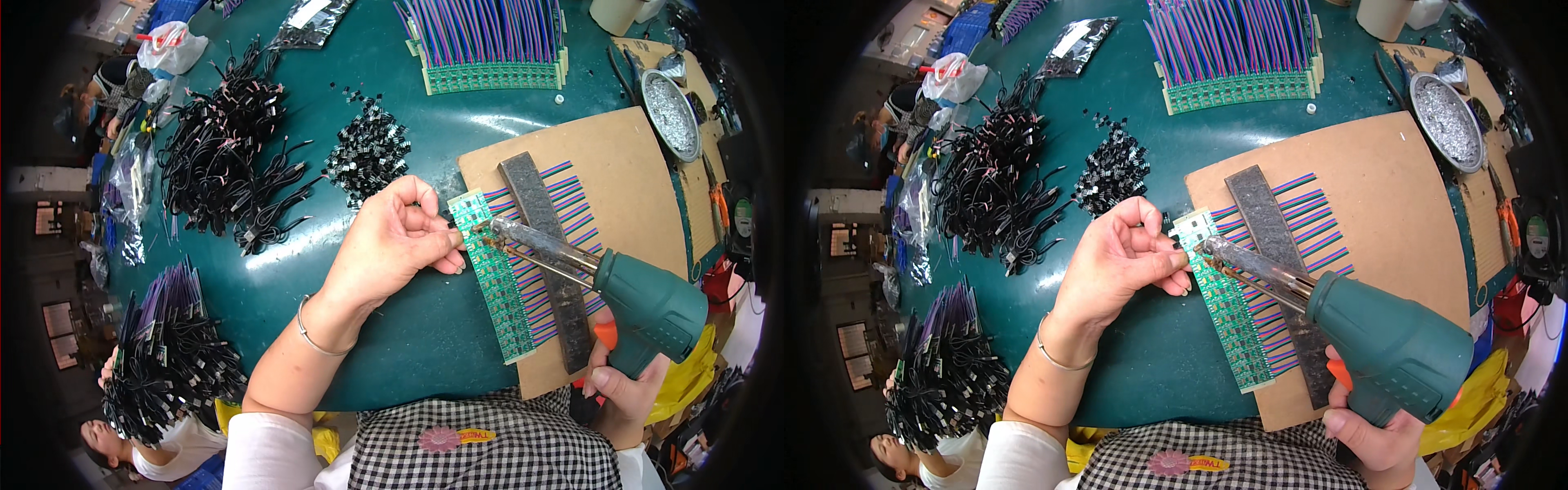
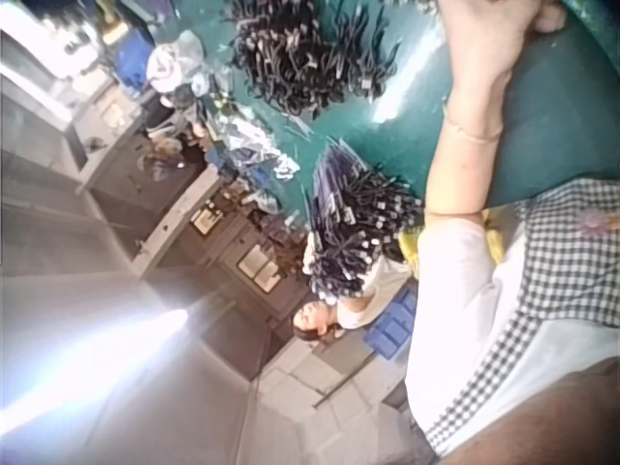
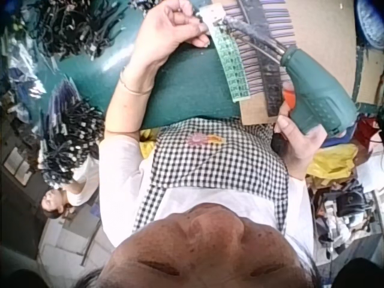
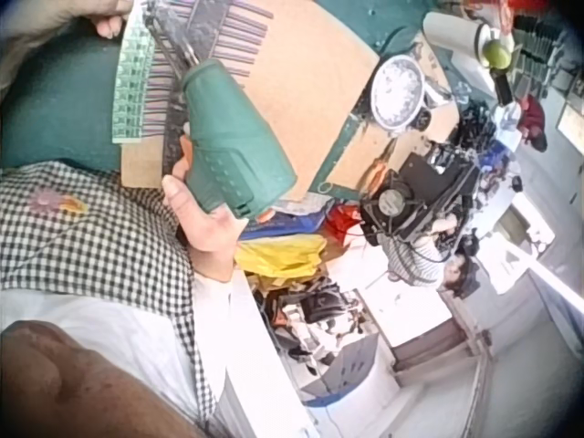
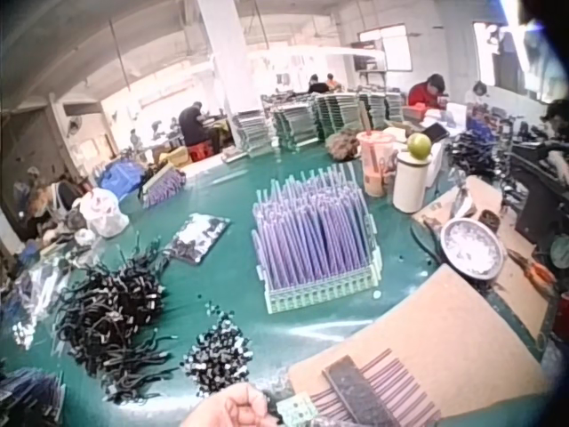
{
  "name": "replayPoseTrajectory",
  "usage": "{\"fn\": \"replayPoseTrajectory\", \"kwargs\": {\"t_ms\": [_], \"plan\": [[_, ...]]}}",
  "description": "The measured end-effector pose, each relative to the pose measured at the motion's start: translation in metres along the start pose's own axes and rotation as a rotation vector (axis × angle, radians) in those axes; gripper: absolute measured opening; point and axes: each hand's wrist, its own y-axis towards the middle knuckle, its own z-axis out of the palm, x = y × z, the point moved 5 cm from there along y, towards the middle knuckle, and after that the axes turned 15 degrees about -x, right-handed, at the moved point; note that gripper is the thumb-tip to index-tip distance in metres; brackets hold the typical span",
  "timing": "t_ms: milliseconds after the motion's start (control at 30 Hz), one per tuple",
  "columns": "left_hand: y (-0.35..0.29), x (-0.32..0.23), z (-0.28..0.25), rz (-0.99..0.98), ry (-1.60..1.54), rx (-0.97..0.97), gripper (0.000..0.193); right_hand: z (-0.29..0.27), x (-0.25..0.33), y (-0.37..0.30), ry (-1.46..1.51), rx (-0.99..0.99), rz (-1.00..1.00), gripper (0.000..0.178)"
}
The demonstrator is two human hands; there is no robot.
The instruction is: The person solders cables onto a circuit board strip using a soldering iron and hands, moves the strip aside, and solders electronic components onto another circuit board strip.
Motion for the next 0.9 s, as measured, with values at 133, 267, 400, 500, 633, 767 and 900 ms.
{"fn": "replayPoseTrajectory", "kwargs": {"t_ms": [133, 267, 400, 500, 633, 767, 900], "plan": [[0.0, 0.0, 0.0, 0.007, 0.0, 0.003, 0.026, -0.002, -0.002, 0.0, -0.026, 0.01, 0.009, 0.065], [0.0, 0.001, -0.001, 0.009, -0.008, 0.001, 0.026, -0.001, -0.002, 0.001, -0.021, 0.022, 0.01, 0.064], [0.001, 0.002, 0.0, -0.002, -0.017, 0.003, 0.026, 0.0, -0.002, 0.001, -0.009, 0.023, 0.001, 0.061], [0.001, 0.001, 0.0, 0.005, -0.022, 0.008, 0.026, 0.003, -0.001, 0.001, -0.016, 0.011, 0.031, 0.056], [0.001, 0.001, 0.0, 0.006, -0.024, 0.011, 0.025, 0.007, -0.002, 0.0, -0.073, 0.004, 0.068, 0.049], [0.001, 0.002, 0.0, 0.011, -0.027, 0.008, 0.025, 0.002, -0.006, 0.001, -0.161, -0.049, 0.049, 0.053], [0.001, 0.003, -0.001, 0.014, -0.03, 0.005, 0.025, -0.004, -0.009, -0.002, -0.215, -0.009, 0.027, 0.05]]}}
